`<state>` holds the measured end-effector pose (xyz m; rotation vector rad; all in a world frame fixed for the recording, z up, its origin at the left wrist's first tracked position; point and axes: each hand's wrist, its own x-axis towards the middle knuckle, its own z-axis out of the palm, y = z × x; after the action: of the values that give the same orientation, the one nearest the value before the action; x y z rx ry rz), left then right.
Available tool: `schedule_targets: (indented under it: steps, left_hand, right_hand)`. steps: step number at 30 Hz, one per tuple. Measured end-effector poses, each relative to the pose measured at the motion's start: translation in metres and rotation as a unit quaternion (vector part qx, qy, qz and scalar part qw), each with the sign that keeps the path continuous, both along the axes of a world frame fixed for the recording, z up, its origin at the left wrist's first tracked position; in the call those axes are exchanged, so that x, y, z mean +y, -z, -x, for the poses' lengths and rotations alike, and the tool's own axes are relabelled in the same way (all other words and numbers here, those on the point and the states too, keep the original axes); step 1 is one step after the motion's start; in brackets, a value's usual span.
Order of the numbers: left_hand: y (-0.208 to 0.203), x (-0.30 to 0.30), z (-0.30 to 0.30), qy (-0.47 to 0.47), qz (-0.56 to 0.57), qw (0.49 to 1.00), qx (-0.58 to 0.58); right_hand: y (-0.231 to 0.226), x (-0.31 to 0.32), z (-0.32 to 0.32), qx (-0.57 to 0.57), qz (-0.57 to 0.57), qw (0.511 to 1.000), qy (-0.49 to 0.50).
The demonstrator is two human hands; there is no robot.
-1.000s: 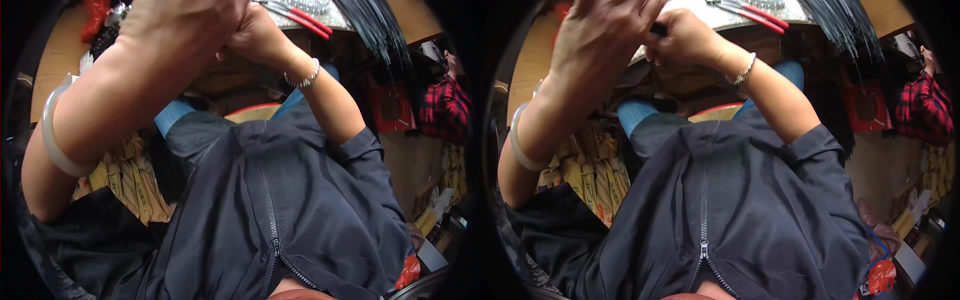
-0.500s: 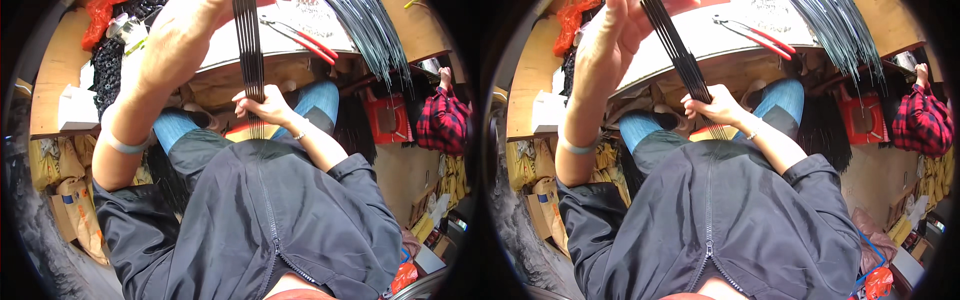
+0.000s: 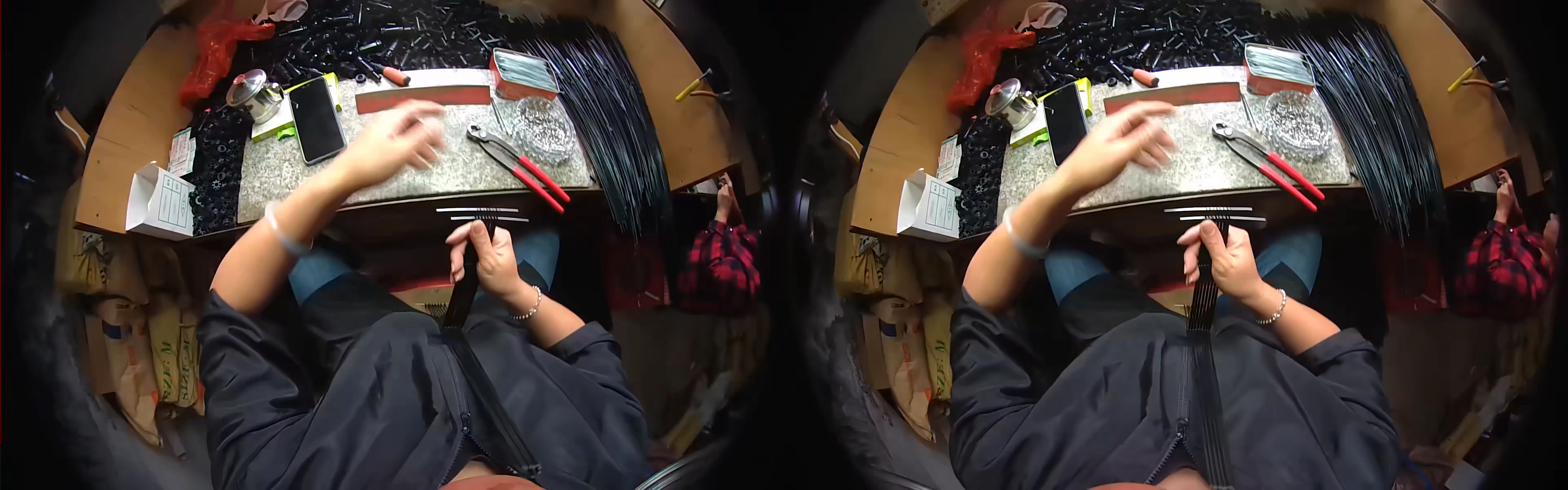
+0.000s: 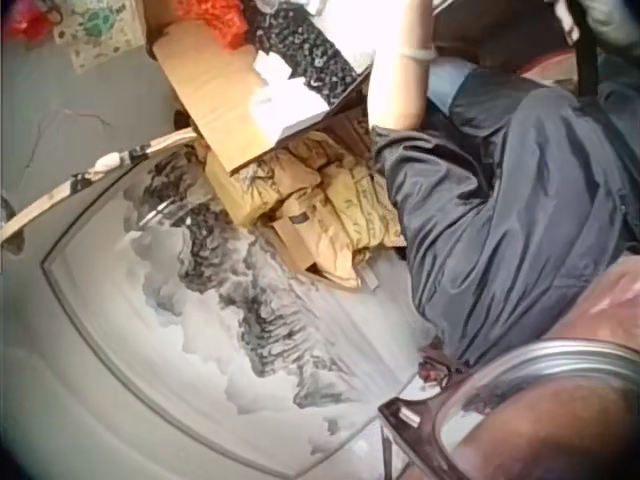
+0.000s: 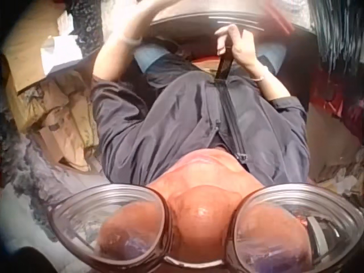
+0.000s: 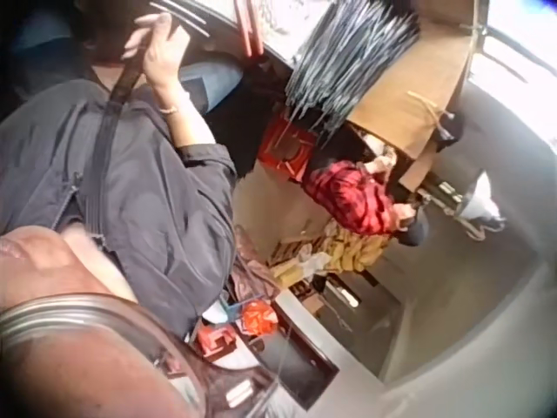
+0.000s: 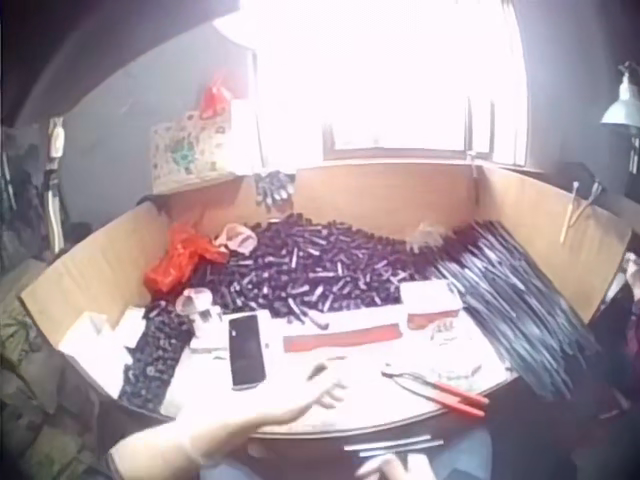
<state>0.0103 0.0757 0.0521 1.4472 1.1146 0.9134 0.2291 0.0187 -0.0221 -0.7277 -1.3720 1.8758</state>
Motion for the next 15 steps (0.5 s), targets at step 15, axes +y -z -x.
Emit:
schedule_targets:
  steps: [15]
  left_hand:
    - [0.048, 0.168, 0.124, -0.051, -0.344, 0.637, 0.688]
  right_hand:
    - [0.007, 0.025, -0.005, -0.013, -0.002, 1.0, 0.013]
